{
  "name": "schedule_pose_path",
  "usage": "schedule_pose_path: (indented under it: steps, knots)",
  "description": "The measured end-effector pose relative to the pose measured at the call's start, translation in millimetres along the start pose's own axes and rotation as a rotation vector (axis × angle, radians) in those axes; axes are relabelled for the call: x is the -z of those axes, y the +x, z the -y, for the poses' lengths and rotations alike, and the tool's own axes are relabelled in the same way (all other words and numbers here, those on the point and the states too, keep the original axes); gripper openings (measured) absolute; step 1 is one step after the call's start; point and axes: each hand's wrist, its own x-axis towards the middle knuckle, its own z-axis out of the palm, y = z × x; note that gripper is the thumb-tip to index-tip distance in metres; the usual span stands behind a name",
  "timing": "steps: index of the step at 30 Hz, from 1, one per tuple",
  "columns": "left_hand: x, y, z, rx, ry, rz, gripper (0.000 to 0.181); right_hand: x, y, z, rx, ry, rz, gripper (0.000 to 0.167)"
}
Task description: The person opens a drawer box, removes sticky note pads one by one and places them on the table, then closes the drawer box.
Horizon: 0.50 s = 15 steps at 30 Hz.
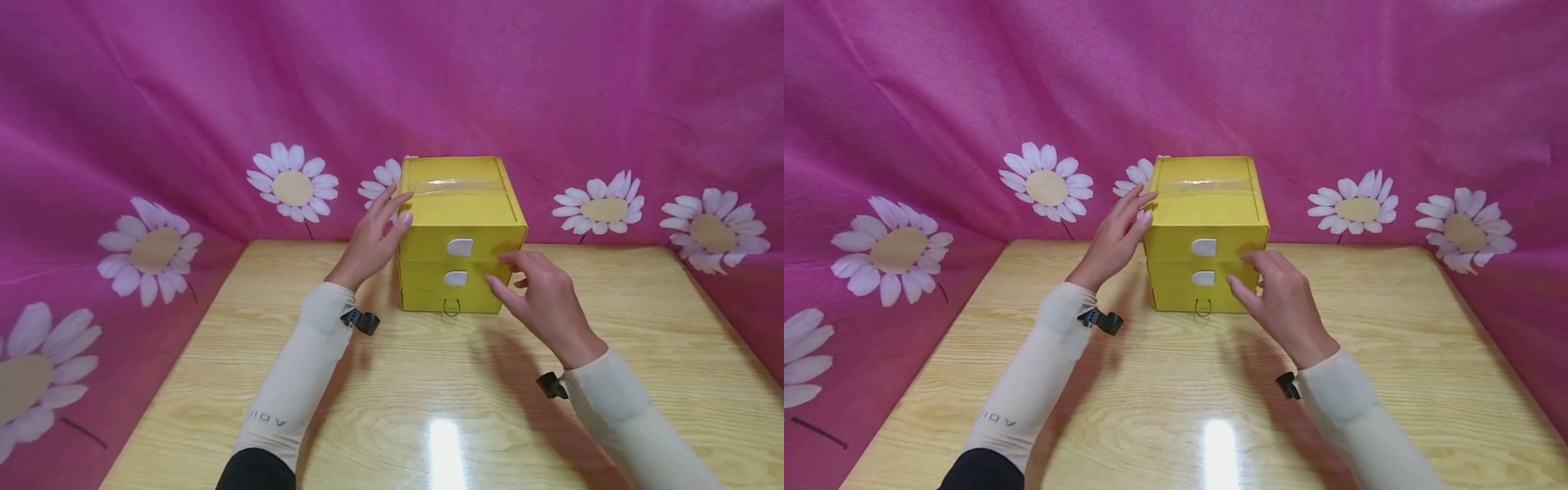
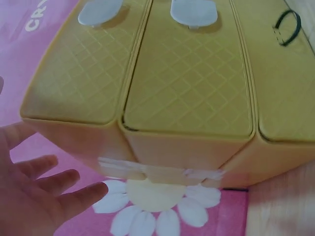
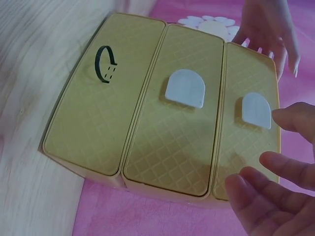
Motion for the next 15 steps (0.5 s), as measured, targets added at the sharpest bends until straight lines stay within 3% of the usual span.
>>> schedule_pose_path:
  steps: [15]
  knots:
    - [-10.0,20.7,2.9,-0.013,-0.1,-0.011,0.043,-9,12.4,8,0.029,0.058,-0.001,0.034]
